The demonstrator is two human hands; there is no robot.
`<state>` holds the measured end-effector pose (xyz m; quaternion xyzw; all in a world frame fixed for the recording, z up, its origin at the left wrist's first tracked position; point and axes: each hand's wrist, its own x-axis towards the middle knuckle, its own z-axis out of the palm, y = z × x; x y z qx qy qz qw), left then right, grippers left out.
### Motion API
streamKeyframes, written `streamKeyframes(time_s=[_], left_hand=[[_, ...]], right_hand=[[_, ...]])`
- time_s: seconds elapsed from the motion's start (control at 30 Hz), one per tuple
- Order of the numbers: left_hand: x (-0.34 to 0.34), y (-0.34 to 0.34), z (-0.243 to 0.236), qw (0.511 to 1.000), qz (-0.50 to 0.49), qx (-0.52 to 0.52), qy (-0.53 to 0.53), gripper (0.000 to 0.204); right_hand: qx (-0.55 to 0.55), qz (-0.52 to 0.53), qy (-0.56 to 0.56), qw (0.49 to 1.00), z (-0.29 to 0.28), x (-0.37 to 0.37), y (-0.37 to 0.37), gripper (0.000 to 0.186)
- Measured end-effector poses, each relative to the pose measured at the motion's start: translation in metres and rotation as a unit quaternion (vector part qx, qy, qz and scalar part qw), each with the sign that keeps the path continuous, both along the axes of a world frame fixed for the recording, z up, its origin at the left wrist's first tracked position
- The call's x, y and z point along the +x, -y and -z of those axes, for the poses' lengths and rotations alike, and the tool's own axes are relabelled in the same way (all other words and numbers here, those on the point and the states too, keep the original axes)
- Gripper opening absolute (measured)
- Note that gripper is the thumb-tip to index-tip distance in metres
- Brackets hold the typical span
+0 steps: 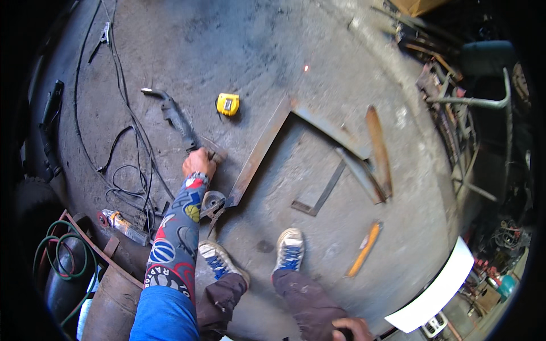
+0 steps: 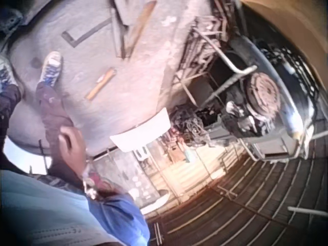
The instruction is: The person uses an angle grinder to cut and smooth metal bars, then arranges them into a rectangular frame. They weld the corners of the frame together using a welding torch, creating a metal structure.
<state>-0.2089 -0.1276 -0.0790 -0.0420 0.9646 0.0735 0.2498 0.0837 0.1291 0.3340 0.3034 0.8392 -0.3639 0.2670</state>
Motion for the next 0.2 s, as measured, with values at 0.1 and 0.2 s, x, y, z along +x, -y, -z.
streamKeyframes(time_s=[0.1, 0.2], left_hand=[[0.022, 0.004, -0.043, 0.977, 0.013, 0.184, -0.107, 0.028], [0.050, -0.008, -0.131, 0.911, -0.153, 0.369, -0.099, 0.028]], right_hand=[[-0.051, -0.037, -0.017, 0.998, -0.003, 0.005, 0.001, 0.017], [-0.055, -0.007, 0.000, 0.998, -0.009, 0.021, 0.013, 0.016]])
